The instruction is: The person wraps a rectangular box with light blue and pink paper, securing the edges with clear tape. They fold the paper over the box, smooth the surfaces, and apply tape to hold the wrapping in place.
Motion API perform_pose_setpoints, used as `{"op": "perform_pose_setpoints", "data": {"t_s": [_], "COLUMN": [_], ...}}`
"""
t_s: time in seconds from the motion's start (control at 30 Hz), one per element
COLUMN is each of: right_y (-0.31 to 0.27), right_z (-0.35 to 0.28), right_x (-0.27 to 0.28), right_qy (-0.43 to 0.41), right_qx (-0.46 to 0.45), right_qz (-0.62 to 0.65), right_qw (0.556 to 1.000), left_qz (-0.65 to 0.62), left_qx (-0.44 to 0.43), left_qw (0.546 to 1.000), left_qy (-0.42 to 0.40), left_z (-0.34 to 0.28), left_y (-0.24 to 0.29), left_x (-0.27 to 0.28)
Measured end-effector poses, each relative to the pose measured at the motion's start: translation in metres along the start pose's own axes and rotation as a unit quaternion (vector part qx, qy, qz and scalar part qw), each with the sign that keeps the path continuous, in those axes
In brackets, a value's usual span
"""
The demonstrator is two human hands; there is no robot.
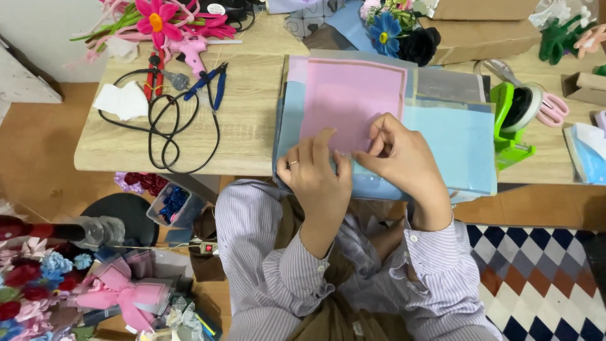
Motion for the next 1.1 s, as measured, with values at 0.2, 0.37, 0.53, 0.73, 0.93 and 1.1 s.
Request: {"op": "perform_pose_setpoints", "data": {"t_s": [0.2, 0.37, 0.53, 0.73, 0.93, 1.1], "right_y": [0.000, 0.010, 0.026, 0.023, -0.010, 0.039], "right_z": [0.004, 0.001, -0.003, -0.019, -0.064, -0.105], "right_x": [0.002, 0.011, 0.014, 0.011, 0.005, -0.016], "right_qy": [0.006, -0.030, -0.062, -0.058, 0.079, 0.176], "right_qx": [0.002, 0.017, 0.031, 0.035, 0.116, 0.210], "right_qz": [-0.002, 0.047, 0.086, 0.109, -0.111, -0.198], "right_qw": [1.000, 0.998, 0.994, 0.992, 0.984, 0.941], "left_qz": [0.003, -0.039, -0.038, -0.015, 0.004, 0.000], "left_qx": [-0.044, -0.123, -0.134, -0.134, -0.189, -0.204], "left_qw": [0.999, 0.990, 0.988, 0.989, 0.978, 0.971], "left_qy": [-0.010, -0.051, -0.064, -0.059, -0.085, -0.121], "left_z": [-0.008, -0.012, -0.018, -0.037, -0.023, -0.024], "left_y": [-0.011, -0.023, -0.026, -0.035, -0.037, -0.042], "left_x": [0.003, 0.016, 0.019, 0.015, 0.030, 0.037]}}
Point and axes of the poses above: each hand's wrist, its own z-axis towards the middle knuckle, its own x-axis out of the back of the hand, y = z × x, the point moved 2 cm from there along z, towards the middle knuckle, and after that the axes turned 1 degree about y, right-handed, at the moved point
